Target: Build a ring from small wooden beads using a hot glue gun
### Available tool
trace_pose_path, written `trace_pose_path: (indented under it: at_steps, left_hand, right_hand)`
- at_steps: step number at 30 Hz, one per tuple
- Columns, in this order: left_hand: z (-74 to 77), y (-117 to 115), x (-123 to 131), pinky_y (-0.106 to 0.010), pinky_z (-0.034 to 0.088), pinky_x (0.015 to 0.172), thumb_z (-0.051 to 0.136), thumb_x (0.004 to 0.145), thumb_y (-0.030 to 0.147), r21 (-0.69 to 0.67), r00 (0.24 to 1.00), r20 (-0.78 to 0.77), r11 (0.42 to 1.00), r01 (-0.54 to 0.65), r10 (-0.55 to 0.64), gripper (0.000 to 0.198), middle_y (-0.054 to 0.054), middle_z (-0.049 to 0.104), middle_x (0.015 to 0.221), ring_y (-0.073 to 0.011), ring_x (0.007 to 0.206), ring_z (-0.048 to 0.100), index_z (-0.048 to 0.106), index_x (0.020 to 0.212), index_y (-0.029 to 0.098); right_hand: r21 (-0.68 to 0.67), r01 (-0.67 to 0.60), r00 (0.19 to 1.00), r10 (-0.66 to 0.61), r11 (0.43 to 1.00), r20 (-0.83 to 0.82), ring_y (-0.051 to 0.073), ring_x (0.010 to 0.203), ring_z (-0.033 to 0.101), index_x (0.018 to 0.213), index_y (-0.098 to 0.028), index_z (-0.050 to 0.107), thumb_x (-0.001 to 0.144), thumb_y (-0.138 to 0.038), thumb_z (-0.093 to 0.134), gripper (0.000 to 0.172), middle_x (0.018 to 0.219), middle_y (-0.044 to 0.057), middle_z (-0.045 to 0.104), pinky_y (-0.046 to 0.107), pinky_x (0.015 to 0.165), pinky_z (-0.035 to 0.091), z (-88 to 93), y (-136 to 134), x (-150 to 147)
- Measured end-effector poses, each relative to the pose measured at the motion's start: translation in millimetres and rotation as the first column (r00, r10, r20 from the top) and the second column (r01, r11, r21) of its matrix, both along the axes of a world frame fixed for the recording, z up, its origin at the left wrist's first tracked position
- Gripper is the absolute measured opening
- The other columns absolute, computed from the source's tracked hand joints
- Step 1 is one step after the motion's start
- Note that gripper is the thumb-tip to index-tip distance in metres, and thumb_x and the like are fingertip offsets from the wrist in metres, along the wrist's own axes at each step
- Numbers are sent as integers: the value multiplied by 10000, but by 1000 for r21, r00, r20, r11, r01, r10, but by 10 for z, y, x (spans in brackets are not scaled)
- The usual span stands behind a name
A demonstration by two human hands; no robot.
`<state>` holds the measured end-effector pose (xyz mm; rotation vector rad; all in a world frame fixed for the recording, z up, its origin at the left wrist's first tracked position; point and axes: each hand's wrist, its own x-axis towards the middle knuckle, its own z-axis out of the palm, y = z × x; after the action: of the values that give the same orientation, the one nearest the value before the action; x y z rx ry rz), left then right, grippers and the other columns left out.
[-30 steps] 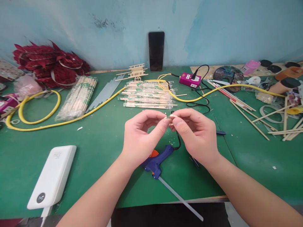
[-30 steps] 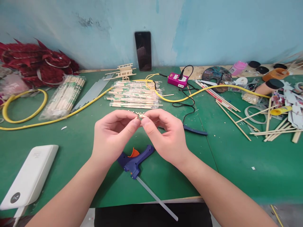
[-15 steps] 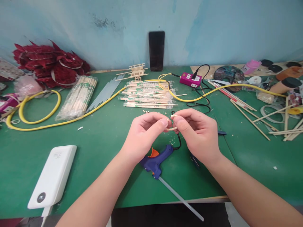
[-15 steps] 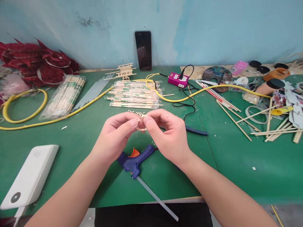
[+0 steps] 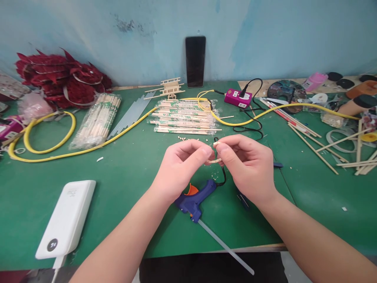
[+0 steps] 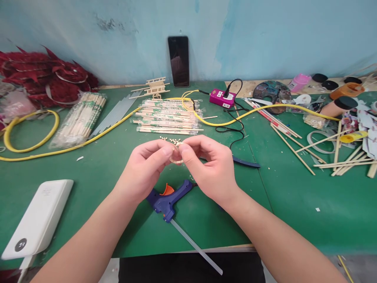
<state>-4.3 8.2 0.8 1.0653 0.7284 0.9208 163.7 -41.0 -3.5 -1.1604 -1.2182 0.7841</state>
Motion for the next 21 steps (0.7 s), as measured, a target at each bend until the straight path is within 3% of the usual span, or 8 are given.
trace_pose_path:
  at_steps: [5,14,21]
  left_hand:
    - [24,-10,7,-272,629,779,999,819,436,29,999,-32,999,-36,37,306,-33,760,784,-159,773,679,834,790,181]
    - [10,-2,-16,-214,642,804,889,917,269,17,1000,19,1000,10,-10,97,-8,808,854,-117,796,722,865,859,196]
    - [9,-1,-37,-214,634,819,809,958,237,27,999,15,999,28,-28,111,0,815,860,-122,818,731,874,872,210]
  right_hand:
    - [19,-1,1000,1,1000,11,162,713,786,927,-273,816,1040,-224,764,134,854,-18,835,286,688,699,-6,4,-2]
    - [46,29,999,-30,999,23,120,675,786,900,-234,805,1003,-128,743,160,824,-39,831,205,623,663,9,48,-3]
    - [53,4,1000,-6,999,22,100,713,795,909,-242,807,1022,-123,725,184,832,-53,840,179,663,655,23,25,-6]
